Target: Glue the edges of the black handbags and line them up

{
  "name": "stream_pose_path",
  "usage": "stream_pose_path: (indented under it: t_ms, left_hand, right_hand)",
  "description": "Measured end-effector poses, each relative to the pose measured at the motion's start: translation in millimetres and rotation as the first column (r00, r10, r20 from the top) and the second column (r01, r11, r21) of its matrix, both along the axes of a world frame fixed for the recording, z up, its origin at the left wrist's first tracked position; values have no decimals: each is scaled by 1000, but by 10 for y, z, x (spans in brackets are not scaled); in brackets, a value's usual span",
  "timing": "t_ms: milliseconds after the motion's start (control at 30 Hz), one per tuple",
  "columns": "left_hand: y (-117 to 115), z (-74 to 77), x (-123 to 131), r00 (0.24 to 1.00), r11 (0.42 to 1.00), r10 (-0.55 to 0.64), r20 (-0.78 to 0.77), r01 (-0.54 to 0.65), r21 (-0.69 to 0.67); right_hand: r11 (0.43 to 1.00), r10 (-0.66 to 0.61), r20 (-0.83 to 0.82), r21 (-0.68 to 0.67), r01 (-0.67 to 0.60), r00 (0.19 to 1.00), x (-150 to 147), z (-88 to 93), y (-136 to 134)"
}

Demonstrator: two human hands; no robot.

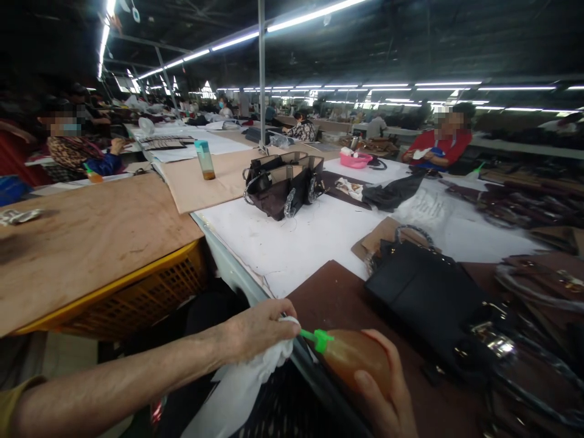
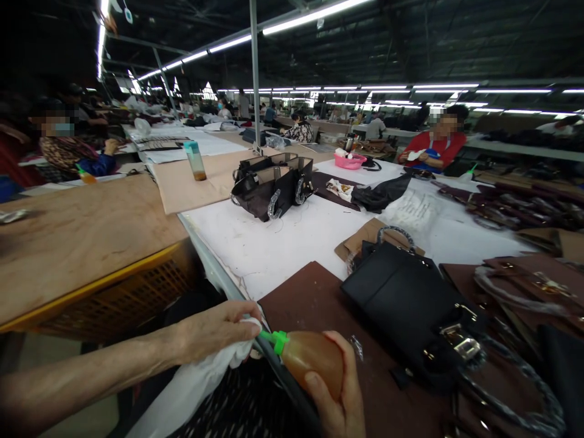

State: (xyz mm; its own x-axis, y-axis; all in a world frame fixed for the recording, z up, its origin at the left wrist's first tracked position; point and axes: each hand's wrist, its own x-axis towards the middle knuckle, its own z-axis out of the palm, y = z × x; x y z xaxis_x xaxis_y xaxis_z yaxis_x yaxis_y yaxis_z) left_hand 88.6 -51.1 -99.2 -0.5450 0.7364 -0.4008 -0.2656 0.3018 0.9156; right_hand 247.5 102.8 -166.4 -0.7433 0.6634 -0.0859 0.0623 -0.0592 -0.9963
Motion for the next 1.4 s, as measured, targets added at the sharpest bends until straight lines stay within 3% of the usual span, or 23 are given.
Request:
stream_pose_path:
  t_ms: [100,200,300,400,467,500,600,667,733,767,867,900,933,1033,1067,1100,1167,1200,1300,1400]
  left_hand:
    - [27,60,-38,985,993,-100,-143,89,-83]
    - [57,149,-69,942,973,-189,-278,141,-182]
    - [75,215,-83,902,945,-278,-330,195,-261]
    - [91,269,-86,868,929,-322,-379,213,-302]
    - [102,311,-85,850,926,-333,-408,214,-310]
    - [105,334,-82,843,927,-336,-419,216,-308]
    - [97,412,-61,777,922,-372,-508,248,-297]
    - [73,478,-31,667,903,-429,-608,309,-299]
    - [36,568,6,540,864,-493,-682,394,-313]
    - [12,622,20,478,839,-521,-707,440,-321]
    - [-73,786,4,341,784,-548,-764,528,-326]
    - [-100,824,-24,348,799,-528,-774,513,-314]
    - [-122,843,-63,383,833,-491,-783,471,-292]
    - [-130,759,-188,597,943,-321,-735,278,-185]
    - [-104,688,-218,687,965,-257,-679,224,-138]
    - [-63,605,-238,781,982,-185,-597,172,-79]
    - [63,436,-242,929,997,-32,-370,57,58]
    - [140,363,-228,964,992,37,-265,-4,123]
    - [376,234,-132,986,961,154,-71,-132,243]
    - [546,216,-10,986,941,164,9,-159,299]
  right_hand:
    - [992,105,39,-72,-102,994,-17,-24,28]
    - [938,336,123,52,-344,934,-11,-58,114]
    - [831,360,317,318,-456,878,-26,-44,133]
    - [684,322,379,540,-490,868,-141,65,17]
    - [610,355,378,600,-518,855,-270,175,-88]
    - [600,368,389,595,-535,845,-337,232,-131]
    - [627,418,435,497,-600,798,-485,377,-175]
    - [663,498,424,376,-647,757,-512,443,-129]
    - [655,667,349,147,-741,658,-492,489,-36]
    - [607,760,288,3,-794,582,-471,505,25]
    - [374,927,124,-317,-872,353,-389,516,249]
    - [352,935,91,-358,-865,343,-357,509,332]
    - [381,922,77,-360,-852,380,-323,499,415]
    - [613,789,103,-188,-768,605,-216,483,629]
    - [666,746,108,-129,-735,657,-186,488,675]
    - [683,730,102,-101,-723,675,-161,497,705]
    - [668,743,67,-125,-733,666,-134,512,718]
    - [654,754,58,-153,-740,654,-132,511,705]
    - [623,780,94,-222,-750,619,-159,477,640]
    - [624,777,110,-263,-736,620,-191,463,594]
